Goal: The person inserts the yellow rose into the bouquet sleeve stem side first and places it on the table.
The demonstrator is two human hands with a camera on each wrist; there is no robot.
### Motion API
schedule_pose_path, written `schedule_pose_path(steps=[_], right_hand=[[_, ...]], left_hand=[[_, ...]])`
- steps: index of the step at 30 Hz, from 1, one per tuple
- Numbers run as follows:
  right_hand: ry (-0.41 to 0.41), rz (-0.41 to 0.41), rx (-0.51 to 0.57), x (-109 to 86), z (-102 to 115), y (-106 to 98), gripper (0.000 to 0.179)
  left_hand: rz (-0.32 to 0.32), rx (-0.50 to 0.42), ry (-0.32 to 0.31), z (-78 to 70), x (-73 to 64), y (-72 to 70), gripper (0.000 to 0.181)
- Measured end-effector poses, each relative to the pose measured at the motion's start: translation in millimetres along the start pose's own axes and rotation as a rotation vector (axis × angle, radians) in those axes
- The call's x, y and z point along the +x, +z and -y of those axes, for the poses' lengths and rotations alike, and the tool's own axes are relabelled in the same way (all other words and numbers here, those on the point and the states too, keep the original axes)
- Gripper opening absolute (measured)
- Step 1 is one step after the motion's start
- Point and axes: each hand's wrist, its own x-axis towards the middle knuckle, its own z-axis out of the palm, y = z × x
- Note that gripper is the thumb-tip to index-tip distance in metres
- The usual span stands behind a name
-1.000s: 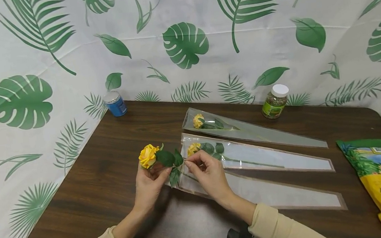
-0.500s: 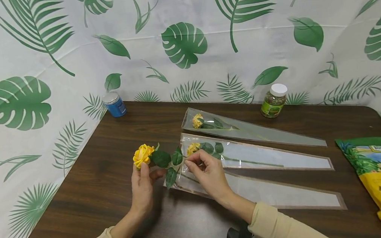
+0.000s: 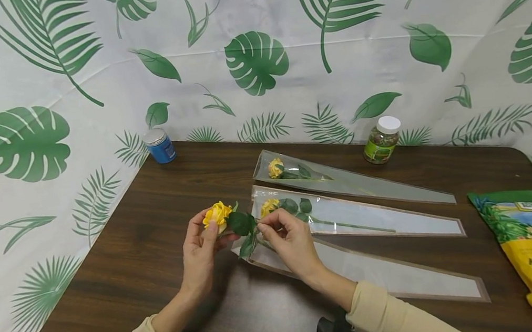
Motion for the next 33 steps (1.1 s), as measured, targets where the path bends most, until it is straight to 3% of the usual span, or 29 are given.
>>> schedule_pose_path(steps=[7, 10, 15, 21, 26, 33], right_hand=[[-0.006, -0.005, -0.006, 0.3, 2.0, 0.1, 0.003], [-0.017, -0.005, -0.008, 0.4, 1.6, 0.1, 0.003], [-0.016, -0.007, -0.019, 1.1, 1.1, 0.5, 0.005], [-0.012, 0.012, -0.013, 1.4, 3.1, 1.8, 0.003], [-0.001, 0.031, -0.009, -0.1, 2.9, 2.8, 0.003], [0.001, 0.068, -0.017, -0.2, 1.0, 4.3, 0.003]], left_hand=[[0.077, 0.116, -0.063, 4.4, 0.4, -1.9, 0.029], [0.091, 0.227, -0.063, 5.1, 0.5, -3.9, 0.026], [0.118, 0.411, -0.022, 3.5, -0.4, -5.8, 0.02], [0.173, 0.529, 0.006, 4.0, -0.8, -6.7, 0.017], [0.235, 0.643, 0.07, 5.7, -0.1, -7.7, 0.017], [0.352, 0.86, 0.131, 3.3, -1.4, -9.7, 0.032]])
